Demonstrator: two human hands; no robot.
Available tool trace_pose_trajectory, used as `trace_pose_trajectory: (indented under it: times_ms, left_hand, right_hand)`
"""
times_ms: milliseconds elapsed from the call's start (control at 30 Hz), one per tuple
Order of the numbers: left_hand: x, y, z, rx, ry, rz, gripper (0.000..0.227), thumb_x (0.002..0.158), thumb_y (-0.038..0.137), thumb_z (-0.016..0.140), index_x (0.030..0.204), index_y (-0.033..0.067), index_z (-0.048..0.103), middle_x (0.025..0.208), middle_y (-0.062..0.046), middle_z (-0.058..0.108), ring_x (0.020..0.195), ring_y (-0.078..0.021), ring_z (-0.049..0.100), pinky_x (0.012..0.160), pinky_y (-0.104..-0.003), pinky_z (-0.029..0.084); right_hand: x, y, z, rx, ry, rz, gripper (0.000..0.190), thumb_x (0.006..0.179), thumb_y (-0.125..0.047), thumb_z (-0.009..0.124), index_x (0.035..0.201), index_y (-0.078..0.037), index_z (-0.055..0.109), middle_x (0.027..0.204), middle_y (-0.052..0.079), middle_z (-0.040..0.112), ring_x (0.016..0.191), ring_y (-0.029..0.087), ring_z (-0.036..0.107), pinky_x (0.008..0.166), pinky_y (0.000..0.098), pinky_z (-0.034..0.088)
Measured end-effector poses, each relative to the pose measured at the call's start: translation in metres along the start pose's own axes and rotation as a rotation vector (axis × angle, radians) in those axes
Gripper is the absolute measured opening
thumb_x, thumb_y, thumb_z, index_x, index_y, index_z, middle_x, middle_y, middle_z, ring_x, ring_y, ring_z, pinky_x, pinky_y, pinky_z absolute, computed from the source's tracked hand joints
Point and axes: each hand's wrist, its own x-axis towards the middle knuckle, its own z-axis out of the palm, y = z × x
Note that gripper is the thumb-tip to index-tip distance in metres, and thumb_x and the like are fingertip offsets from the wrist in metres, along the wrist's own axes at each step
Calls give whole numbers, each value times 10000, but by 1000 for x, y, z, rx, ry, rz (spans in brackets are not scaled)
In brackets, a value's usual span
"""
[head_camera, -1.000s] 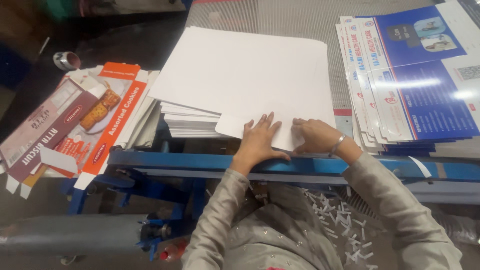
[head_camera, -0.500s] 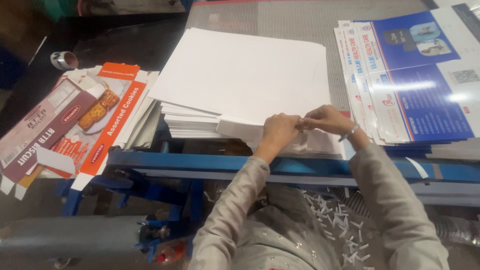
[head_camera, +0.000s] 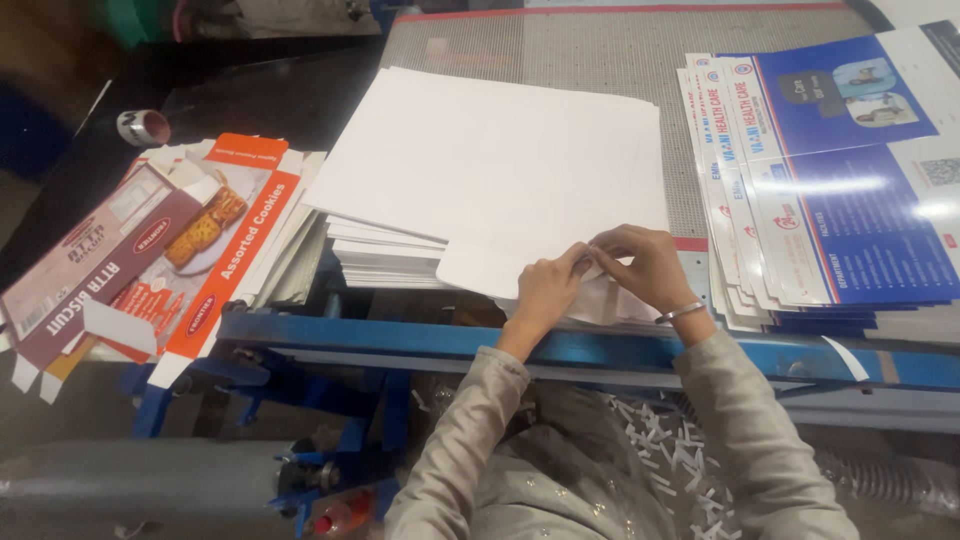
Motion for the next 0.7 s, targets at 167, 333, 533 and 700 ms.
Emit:
trace_pose_trajectory:
  times_ms: [167,333,533,700]
  left_hand:
    - [-5,-8,8,-51,41,18,167,1021,349,564,1132,243,631,655,-168,673,670,-429,681,584,-545,500]
    - [-9,-13,17,-22,70,30,139,1022,317,591,1095,211,642,660,-165,669,674,-416,685,600,-533,507]
    - [-14,-8,10,-104,109,93,222,995,325,596,1161,198,671,660,-174,671,632,-400,685,580,-509,518]
    - [-13,-7,7,-81,40,32,192,1031,324,588,1135,187,673,642,-166,666,644,-400,683,588,-511,503]
  right_hand:
    - [8,-17,-7,-216,-84,-45,127,873,-167,779,940,-59,782,849,90,762,733,215,753,662,299,596]
    - [13,-11,-3,-282,-204,1,173,814,-149,784,965,-66,800,787,103,760,673,234,736,633,325,576]
    - [30,16,-21,-69,-364,81,160,816,-149,790,955,-75,811,788,88,789,659,207,771,642,296,603]
    - [29,4,-16,-184,-357,-74,139,796,-124,798,915,-55,812,809,108,782,688,224,764,653,307,602]
